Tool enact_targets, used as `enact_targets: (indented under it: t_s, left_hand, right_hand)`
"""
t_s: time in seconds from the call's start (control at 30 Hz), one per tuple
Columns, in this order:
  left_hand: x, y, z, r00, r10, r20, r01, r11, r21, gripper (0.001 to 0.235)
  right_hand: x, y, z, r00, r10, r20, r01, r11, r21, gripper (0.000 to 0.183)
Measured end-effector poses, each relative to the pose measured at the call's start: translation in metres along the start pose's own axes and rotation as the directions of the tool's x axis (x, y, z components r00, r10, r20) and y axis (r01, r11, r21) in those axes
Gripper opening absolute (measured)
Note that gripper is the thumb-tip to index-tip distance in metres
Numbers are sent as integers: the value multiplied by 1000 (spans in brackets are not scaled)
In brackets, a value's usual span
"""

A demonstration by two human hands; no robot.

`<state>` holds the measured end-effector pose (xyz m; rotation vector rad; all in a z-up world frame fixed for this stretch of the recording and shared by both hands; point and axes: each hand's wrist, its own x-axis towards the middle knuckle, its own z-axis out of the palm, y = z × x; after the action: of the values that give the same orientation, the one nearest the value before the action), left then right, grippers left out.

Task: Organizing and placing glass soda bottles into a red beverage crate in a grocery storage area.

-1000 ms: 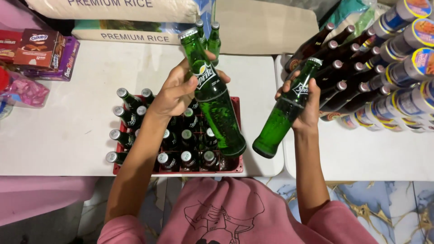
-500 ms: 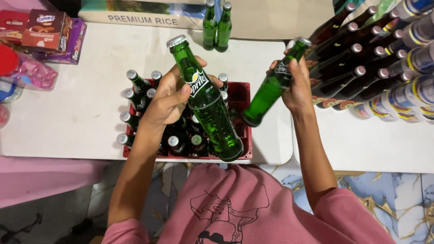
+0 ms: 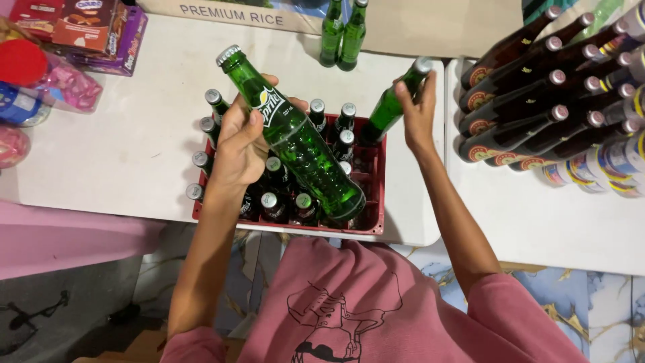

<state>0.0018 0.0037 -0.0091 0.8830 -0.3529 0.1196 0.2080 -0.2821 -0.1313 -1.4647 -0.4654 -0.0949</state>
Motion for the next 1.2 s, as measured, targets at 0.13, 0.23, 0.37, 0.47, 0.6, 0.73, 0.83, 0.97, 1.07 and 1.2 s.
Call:
enact_targets:
  t_s: [0.13,0.23,0.37,0.47,0.6,0.73,0.83,0.97,1.07,1.2]
  left_hand:
    - [3,-7,-6,998,-6,-56,5,1000,-19,52]
    - [8,-10,-6,998,-13,-57,13,1000,1,52]
    - [17,-16,-7,999,-19,-51,19,1000,-9,52]
    - [23,-23,-6,998,-32,-51,32,999,7,51]
    - [35,-31,2,996,-82,-25,80,995,-58,51]
    - [47,-42,10,993,-115,-34,114,993,-41,52]
    - [56,-50,18,994,-111,-2,111,993,51,53]
    - [64,-61,33,996,-80,41,58,919,390,56]
    - [68,-75,42,988,-114,100,49,865,500,57]
    - [70,-100,48,968,-149,200,-7,786,619,51]
  right_hand:
    - [-9,22,8,995,-35,91,41,997,-59,44]
    - [-20,35,14,993,-1,121,35,960,-276,42]
    - [-35,46,22,981,114,159,-65,956,-286,40]
    - [-46,64,23,976,149,161,-92,945,-313,39]
    - [-53,69,22,978,147,149,-96,948,-303,40]
    - [-47,47,14,965,217,150,-125,876,-466,43]
    - [-45,39,-6,959,144,244,-1,864,-504,57]
    - [-51,4,-28,957,244,158,-98,782,-616,49]
    - [-58,-28,-40,955,270,120,-199,888,-414,40]
    - [-58,-124,-29,976,109,188,-107,994,-19,41]
